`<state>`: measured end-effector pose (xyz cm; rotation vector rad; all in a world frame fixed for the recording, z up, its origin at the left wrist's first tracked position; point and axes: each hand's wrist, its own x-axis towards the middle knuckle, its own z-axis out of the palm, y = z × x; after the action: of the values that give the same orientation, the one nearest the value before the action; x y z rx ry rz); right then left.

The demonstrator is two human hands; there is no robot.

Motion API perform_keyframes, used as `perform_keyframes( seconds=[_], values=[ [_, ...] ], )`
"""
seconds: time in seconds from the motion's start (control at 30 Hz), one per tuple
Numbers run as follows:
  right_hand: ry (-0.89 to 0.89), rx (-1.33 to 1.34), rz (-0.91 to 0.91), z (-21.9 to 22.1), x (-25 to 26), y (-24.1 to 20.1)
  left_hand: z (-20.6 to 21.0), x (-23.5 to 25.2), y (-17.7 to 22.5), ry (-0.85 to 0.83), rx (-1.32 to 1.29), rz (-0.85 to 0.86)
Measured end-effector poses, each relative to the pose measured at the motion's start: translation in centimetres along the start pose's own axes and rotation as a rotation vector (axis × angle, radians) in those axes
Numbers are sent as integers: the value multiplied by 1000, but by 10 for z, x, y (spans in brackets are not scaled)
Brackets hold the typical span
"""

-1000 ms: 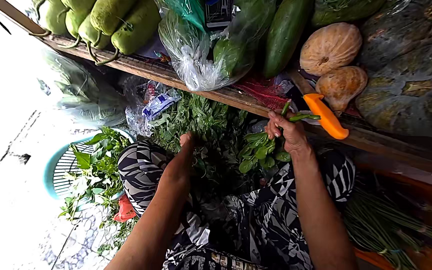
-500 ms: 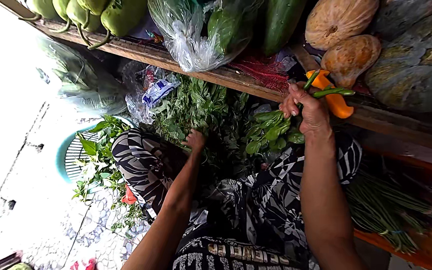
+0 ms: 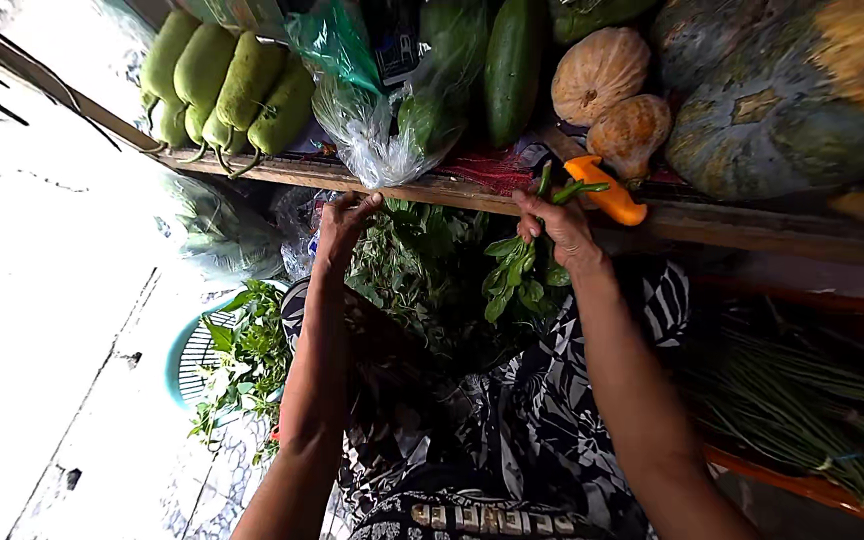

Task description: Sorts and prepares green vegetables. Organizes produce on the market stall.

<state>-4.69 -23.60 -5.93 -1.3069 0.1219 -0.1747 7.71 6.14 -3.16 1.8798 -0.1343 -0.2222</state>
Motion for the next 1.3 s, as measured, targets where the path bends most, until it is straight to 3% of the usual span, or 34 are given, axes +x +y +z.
perform_keyframes(
  seconds=[0.1, 0.23, 0.4, 0.5, 0.63, 0.83, 1.0, 1.1, 1.2, 1.3],
  values=[
    [-44, -108, 17, 18, -1, 3, 17, -5, 27, 16, -175, 40],
    [-120, -161, 5, 44, -1, 13, 42, -13, 44, 22, -134, 119],
    [-112, -137, -34, 63, 4, 20, 77, -26, 60, -100, -241, 97],
    [-49, -99, -52, 63, 8, 23, 81, -21, 46, -216, -288, 208],
    [-86, -65, 18, 57, 8, 19, 75, -8, 13, -459, -117, 399],
    [-39, -113, -31, 61, 12, 35, 81, -3, -6, -333, -243, 326],
    [0, -155, 11, 60, 17, 47, 90, -2, -3, -274, -147, 275],
    [-11, -130, 78, 53, 21, 47, 84, 6, -5, -233, 19, 383],
    [-46, -226, 203, 50, 18, 36, 73, 10, -5, -205, 260, 602],
    [-113, -299, 297, 45, 18, 32, 73, 7, -7, -20, 624, 665]
  ],
)
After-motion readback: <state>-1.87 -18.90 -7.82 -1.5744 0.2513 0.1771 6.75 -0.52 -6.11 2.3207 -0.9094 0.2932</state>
